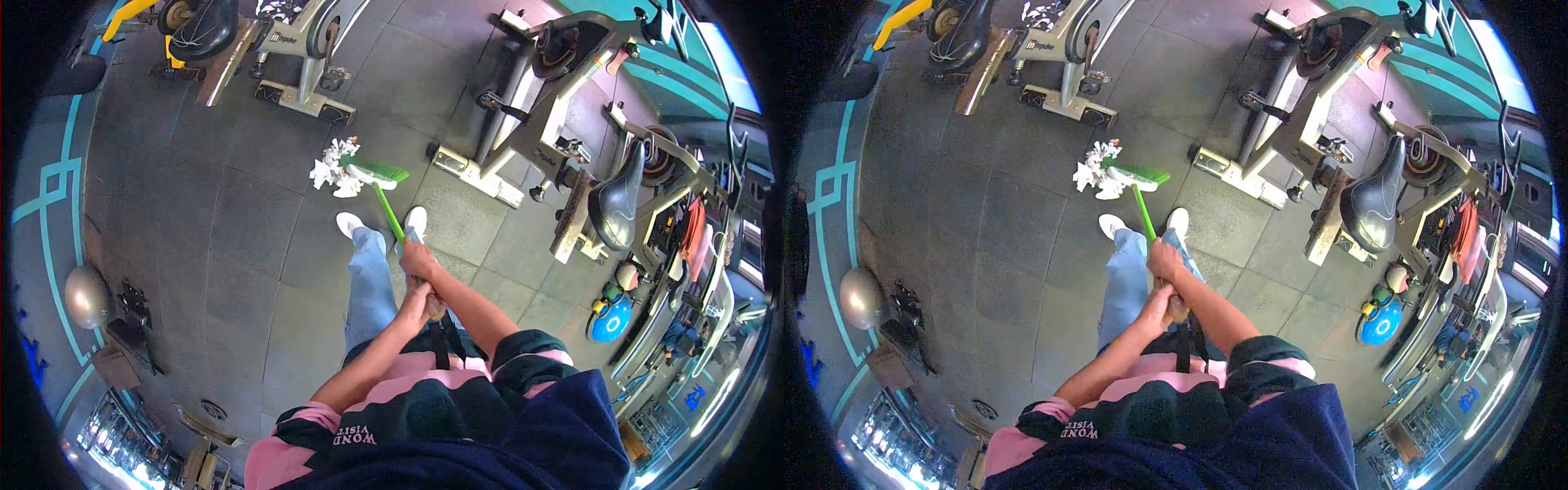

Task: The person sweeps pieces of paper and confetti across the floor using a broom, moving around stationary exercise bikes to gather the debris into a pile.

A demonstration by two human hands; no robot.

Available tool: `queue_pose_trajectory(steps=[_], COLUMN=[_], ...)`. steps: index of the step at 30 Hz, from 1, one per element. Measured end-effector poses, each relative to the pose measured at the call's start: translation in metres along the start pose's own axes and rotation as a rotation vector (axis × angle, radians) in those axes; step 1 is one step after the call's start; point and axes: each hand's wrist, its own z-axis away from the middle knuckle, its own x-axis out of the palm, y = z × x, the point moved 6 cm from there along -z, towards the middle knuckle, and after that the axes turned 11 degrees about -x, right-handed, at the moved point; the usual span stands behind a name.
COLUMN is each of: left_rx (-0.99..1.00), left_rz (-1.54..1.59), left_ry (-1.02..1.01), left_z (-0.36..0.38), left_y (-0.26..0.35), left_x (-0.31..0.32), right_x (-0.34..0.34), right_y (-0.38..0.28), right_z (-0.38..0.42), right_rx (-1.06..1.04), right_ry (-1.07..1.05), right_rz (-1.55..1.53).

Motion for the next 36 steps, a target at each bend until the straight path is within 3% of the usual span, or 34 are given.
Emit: queue_pose_trajectory(steps=[6, 10, 12, 18, 20, 21, 22, 25, 27, 30, 34, 36], left_rx=[0.010, 0.003, -0.008, -0.063, 0.022, 0.175, 0.104, 0.132, 0.005, -0.045, -0.010, -0.116], left_rz=[-0.212, -0.282, -0.324, -0.334, -0.464, -0.542, -0.534, -0.587, -0.591, -0.418, -0.331, -0.361], left_ry=[-0.063, -0.081, 0.025, 0.157, 0.226, 0.220, 0.219, 0.106, -0.029, -0.134, -0.201, -0.218], left_z=[0.016, -0.002, -0.011, 0.040, 0.055, 0.054, 0.065, 0.073, 0.068, 0.046, -0.043, -0.069], left_y=[-0.041, -0.017, 0.001, 0.038, 0.035, 0.029, 0.023, 0.007, -0.005, 0.004, 0.025, 0.042], left_x=[0.022, -0.005, -0.035, -0.084, -0.086, -0.090, -0.082, -0.068, -0.051, -0.007, 0.032, 0.057], right_x=[-0.016, -0.007, 0.006, 0.059, 0.058, 0.056, 0.052, 0.024, 0.004, -0.034, -0.093, -0.120], right_y=[0.019, 0.027, 0.024, -0.036, -0.053, -0.058, -0.061, -0.064, -0.053, -0.026, 0.030, 0.061], right_z=[0.051, 0.027, 0.001, -0.013, 0.007, 0.017, 0.027, 0.063, 0.070, 0.056, 0.006, -0.011], right_rx=[-0.037, 0.079, 0.118, 0.103, 0.057, 0.030, 0.005, 0.079, 0.061, 0.057, 0.058, 0.146], right_ry=[0.050, 0.117, 0.173, 0.219, 0.214, 0.241, 0.268, 0.215, 0.265, 0.314, 0.419, 0.484], right_rz=[-0.004, -0.062, -0.100, -0.320, -0.348, -0.350, -0.354, -0.347, -0.305, -0.194, -0.071, -0.136])
